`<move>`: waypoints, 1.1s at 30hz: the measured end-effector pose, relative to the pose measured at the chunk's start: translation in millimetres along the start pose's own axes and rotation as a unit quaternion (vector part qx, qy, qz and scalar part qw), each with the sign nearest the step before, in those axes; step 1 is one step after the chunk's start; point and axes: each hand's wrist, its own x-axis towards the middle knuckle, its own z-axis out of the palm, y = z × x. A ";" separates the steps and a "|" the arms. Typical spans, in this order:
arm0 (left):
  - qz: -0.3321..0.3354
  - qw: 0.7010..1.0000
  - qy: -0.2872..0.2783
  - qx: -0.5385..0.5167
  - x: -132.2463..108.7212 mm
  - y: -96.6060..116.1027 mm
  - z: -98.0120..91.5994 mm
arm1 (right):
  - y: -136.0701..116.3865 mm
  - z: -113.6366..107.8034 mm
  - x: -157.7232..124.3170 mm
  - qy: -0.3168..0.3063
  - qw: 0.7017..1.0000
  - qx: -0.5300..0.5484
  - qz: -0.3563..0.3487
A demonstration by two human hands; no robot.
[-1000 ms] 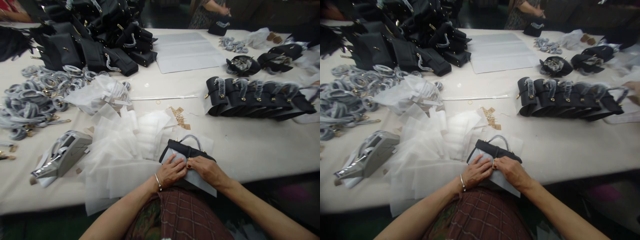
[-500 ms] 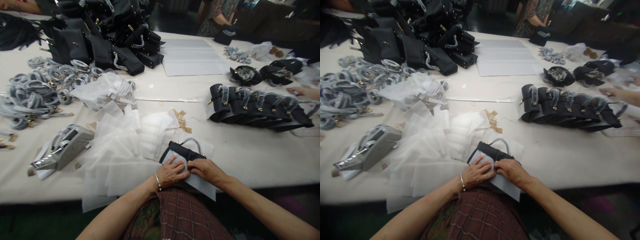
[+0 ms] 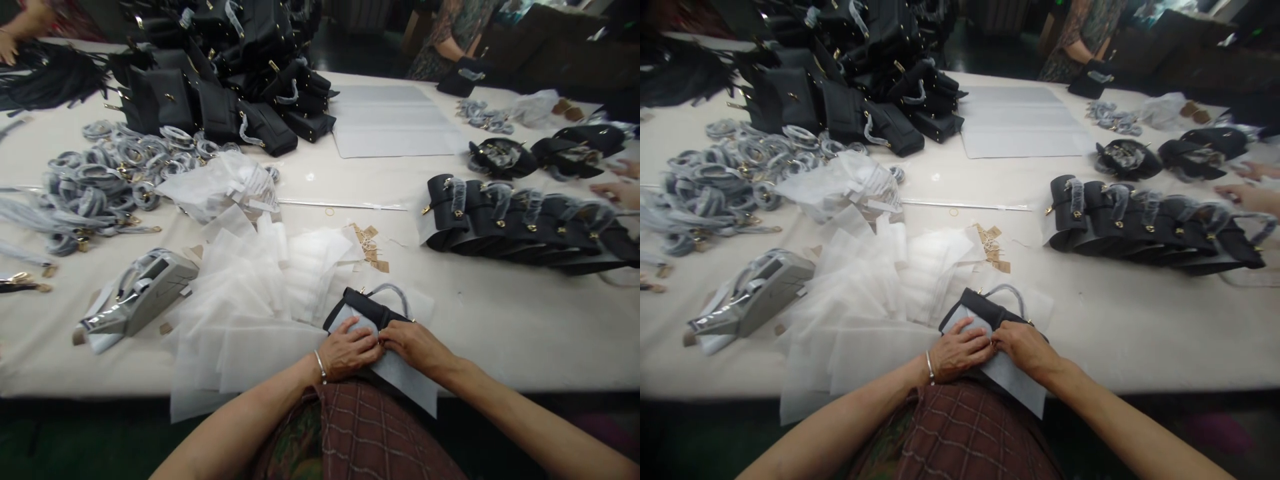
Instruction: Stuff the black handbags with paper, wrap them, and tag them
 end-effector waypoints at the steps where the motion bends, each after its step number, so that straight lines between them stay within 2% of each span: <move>1: 0.000 1.000 -0.001 0.000 -0.6 0.2 0.1 | 1.0 2.2 -0.9 0.011 1.000 -0.004 -0.006; 7: -0.008 1.000 0.004 -0.019 -0.5 2.3 -0.4 | -3.1 13.9 -11.9 0.096 0.991 -0.065 -0.060; 14: -0.026 0.999 -0.016 -0.033 0.8 2.3 -2.6 | -4.7 14.0 -14.1 0.128 0.981 -0.062 -0.131; 20: -0.038 0.997 -0.021 -0.069 8.8 -0.5 -6.1 | 2.9 18.4 -12.0 0.110 0.980 -0.087 -0.139; 24: -0.038 0.996 -0.018 -0.080 11.5 -4.9 -1.9 | 10.2 9.2 -3.8 0.038 0.984 -0.118 -0.127; 28: -0.020 0.997 -0.008 -0.073 8.7 -6.0 -2.1 | 10.4 -4.6 2.9 -0.020 0.975 -0.147 -0.166; 30: -0.012 0.998 0.002 -0.068 6.0 -5.9 -2.6 | 6.0 -5.9 3.4 -0.026 0.973 -0.157 -0.167; 33: -0.006 0.998 0.012 -0.062 1.8 -5.1 -2.0 | -5.6 1.4 -0.4 -0.001 0.974 -0.186 -0.127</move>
